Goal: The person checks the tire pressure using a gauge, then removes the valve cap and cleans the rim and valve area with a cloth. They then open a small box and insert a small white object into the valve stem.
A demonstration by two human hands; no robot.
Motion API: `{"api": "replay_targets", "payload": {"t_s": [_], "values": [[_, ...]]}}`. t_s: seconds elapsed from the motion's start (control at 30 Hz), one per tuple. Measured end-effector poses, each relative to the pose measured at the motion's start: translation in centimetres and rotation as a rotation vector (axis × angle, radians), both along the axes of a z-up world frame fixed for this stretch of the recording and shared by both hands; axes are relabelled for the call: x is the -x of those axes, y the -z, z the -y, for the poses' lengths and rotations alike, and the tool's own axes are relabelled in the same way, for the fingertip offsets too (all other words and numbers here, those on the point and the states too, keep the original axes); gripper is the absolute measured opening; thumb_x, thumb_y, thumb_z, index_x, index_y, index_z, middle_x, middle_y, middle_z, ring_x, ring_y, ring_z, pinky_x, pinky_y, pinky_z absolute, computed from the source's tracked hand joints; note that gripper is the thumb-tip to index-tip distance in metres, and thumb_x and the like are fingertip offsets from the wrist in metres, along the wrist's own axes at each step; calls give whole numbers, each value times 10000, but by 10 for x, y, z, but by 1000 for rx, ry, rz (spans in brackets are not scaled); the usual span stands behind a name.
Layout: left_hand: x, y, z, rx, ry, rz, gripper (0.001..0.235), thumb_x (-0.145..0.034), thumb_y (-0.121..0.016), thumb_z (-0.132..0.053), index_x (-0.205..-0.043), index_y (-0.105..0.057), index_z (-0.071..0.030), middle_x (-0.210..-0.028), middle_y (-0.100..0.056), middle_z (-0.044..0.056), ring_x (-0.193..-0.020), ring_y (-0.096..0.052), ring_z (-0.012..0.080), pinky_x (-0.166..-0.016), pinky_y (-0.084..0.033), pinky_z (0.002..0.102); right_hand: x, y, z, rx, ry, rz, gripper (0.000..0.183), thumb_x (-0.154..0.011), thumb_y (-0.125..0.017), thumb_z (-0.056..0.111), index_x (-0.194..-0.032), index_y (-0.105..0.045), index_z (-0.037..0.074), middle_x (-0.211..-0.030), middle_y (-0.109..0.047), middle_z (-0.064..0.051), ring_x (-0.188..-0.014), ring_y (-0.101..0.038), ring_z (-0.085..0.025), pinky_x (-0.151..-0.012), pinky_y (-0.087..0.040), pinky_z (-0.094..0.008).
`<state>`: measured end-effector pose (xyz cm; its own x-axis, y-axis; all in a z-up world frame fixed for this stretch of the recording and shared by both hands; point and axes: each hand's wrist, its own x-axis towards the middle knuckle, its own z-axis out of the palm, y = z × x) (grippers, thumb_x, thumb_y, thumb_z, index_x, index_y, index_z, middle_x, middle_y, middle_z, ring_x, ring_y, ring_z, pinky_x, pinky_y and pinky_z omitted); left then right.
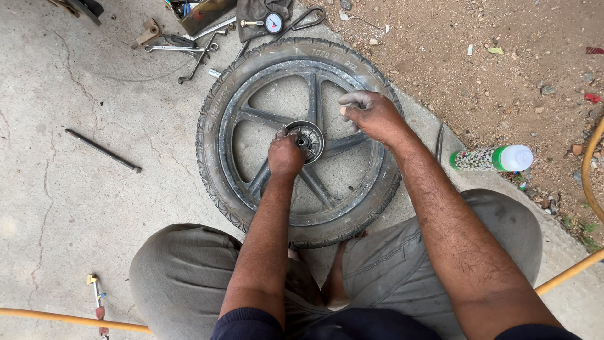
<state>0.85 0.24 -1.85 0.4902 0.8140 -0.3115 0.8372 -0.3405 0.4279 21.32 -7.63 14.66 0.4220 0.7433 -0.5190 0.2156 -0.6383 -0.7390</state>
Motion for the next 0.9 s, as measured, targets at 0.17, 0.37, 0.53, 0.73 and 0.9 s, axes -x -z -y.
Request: {"api": "replay_targets", "payload": {"t_s": [0.17,0.37,0.53,0.73,0.9], "values": [[-1,-5,-2,50,13,-74,412,-851,-795,-227,-1251,-723,-158,-1247,-705,135,-1231,-625,300,-1122,-446,438,-2,3,0,10,-25,15,354,-934,-709,302,-1262,-708,167,-1033,-754,-41,-725,-661,-95,-747,-586,-326],[-1,2,-3,-5,40,-33,353,-844,-754,-154,-1196,-750,-130,-1232,-704,151,-1197,-633,320,-1091,-469,428,-3,4,0,15,-14,1,363,-934,-711,302,-1272,-705,168,-1034,-763,-54,-743,-668,-98,-744,-591,-334],[0,10,-2,-55,41,20,319,-820,-747,-123,-1137,-770,-97,-1287,-661,158,-1230,-599,332,-1079,-464,431,-3,1,1,19,-16,9,366,-933,-711,309,-1274,-700,176,-1064,-757,-52,-755,-678,-104,-754,-597,-338],[0,5,-1,-49,40,16,365,-786,-815,-190,-1131,-761,-82,-1336,-622,173,-1290,-551,349,-1111,-414,443,-2,-2,0,34,-13,9,373,-940,-701,313,-1288,-690,179,-1078,-754,-60,-767,-683,-104,-763,-598,-341],[-1,4,-1,-82,63,-8,399,-791,-832,-218,-1160,-752,-91,-1370,-601,182,-1316,-531,347,-1141,-382,445,-1,-4,-1,61,-11,23,374,-944,-695,314,-1293,-687,180,-1068,-755,-64,-770,-680,-102,-765,-593,-344]]}}
